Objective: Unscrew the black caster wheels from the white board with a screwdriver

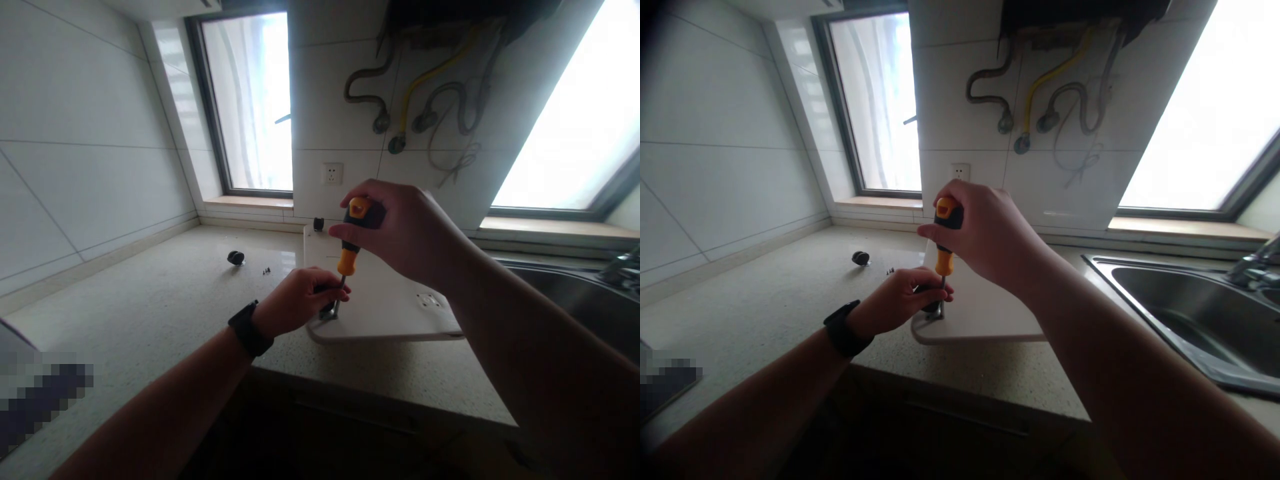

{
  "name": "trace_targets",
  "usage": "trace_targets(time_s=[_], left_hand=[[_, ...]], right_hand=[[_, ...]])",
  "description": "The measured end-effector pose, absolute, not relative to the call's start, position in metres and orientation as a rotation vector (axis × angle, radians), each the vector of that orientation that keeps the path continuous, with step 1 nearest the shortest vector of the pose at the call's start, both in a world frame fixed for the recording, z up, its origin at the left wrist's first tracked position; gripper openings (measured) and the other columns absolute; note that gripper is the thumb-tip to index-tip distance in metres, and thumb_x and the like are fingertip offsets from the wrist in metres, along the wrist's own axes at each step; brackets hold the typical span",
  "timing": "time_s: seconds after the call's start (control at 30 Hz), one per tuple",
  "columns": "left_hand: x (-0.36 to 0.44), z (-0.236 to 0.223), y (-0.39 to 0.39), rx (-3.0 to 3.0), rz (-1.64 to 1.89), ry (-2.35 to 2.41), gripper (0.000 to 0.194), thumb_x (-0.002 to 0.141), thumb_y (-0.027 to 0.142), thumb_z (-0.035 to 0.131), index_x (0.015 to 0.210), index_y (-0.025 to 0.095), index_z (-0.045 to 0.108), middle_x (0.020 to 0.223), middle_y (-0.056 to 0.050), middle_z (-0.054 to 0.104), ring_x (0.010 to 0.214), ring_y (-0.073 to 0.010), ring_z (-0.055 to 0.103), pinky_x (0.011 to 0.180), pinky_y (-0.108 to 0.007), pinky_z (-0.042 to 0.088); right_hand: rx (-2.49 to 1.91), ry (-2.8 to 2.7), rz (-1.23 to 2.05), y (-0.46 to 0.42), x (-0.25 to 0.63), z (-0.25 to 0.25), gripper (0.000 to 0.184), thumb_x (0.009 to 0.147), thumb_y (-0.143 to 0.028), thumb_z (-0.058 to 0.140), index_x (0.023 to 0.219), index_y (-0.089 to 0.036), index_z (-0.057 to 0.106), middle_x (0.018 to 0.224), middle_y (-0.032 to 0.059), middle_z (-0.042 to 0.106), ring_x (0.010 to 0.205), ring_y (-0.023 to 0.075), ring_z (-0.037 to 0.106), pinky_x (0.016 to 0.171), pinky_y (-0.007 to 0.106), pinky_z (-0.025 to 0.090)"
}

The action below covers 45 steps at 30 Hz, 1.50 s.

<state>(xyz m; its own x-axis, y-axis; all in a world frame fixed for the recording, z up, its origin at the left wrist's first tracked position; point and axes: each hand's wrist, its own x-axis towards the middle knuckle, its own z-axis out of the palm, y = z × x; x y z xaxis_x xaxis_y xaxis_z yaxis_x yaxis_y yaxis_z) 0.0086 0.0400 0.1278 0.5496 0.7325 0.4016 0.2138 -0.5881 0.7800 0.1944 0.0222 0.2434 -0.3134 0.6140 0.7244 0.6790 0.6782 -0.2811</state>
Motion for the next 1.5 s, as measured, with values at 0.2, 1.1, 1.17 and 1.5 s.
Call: trace_targets(time_s=[0.2, 1.1, 1.17, 1.5], left_hand=[[0.009, 0.134, 0.034, 2.283, 1.021, 0.893, 0.012, 0.092, 0.027, 0.070, 0.098, 0.019, 0.078, 0.100, -0.007, 0.074, 0.092, -0.0187, 0.070, 0.087, -0.036, 0.057], [0.015, 0.130, 0.037, 2.263, 1.159, 1.014, 0.017, 0.085, 0.035, 0.078, 0.080, 0.019, 0.073, 0.085, -0.004, 0.067, 0.079, -0.0165, 0.062, 0.074, -0.033, 0.051], [0.015, 0.129, 0.038, 2.256, 1.166, 1.027, 0.020, 0.084, 0.036, 0.078, 0.078, 0.018, 0.071, 0.085, -0.004, 0.067, 0.077, -0.0160, 0.062, 0.072, -0.032, 0.050], [0.020, 0.126, 0.038, 2.250, 1.164, 1.051, 0.029, 0.083, 0.038, 0.079, 0.072, 0.017, 0.062, 0.078, -0.001, 0.062, 0.075, -0.0155, 0.058, 0.069, -0.031, 0.047]], right_hand=[[-0.975, -2.014, 0.034, 0.023, 0.198, 0.243, 0.038, 0.070, -0.050, 0.083, 0.095, -0.024, 0.071, 0.080, 0.0003, 0.068, 0.069, 0.0166, 0.060, 0.062, 0.034, 0.047], [-1.038, -1.968, 0.048, 0.016, 0.197, 0.246, 0.045, 0.069, -0.043, 0.085, 0.109, -0.025, 0.074, 0.089, 0.0053, 0.073, 0.078, 0.0230, 0.067, 0.068, 0.040, 0.055], [-1.018, -1.991, 0.095, 0.016, 0.198, 0.247, 0.047, 0.071, -0.041, 0.084, 0.114, -0.026, 0.073, 0.092, 0.0054, 0.073, 0.080, 0.0233, 0.068, 0.071, 0.042, 0.057], [-0.946, -2.054, 0.296, 0.021, 0.199, 0.245, 0.050, 0.080, -0.036, 0.075, 0.127, -0.022, 0.065, 0.114, 0.0085, 0.073, 0.094, 0.0239, 0.070, 0.082, 0.043, 0.059]])
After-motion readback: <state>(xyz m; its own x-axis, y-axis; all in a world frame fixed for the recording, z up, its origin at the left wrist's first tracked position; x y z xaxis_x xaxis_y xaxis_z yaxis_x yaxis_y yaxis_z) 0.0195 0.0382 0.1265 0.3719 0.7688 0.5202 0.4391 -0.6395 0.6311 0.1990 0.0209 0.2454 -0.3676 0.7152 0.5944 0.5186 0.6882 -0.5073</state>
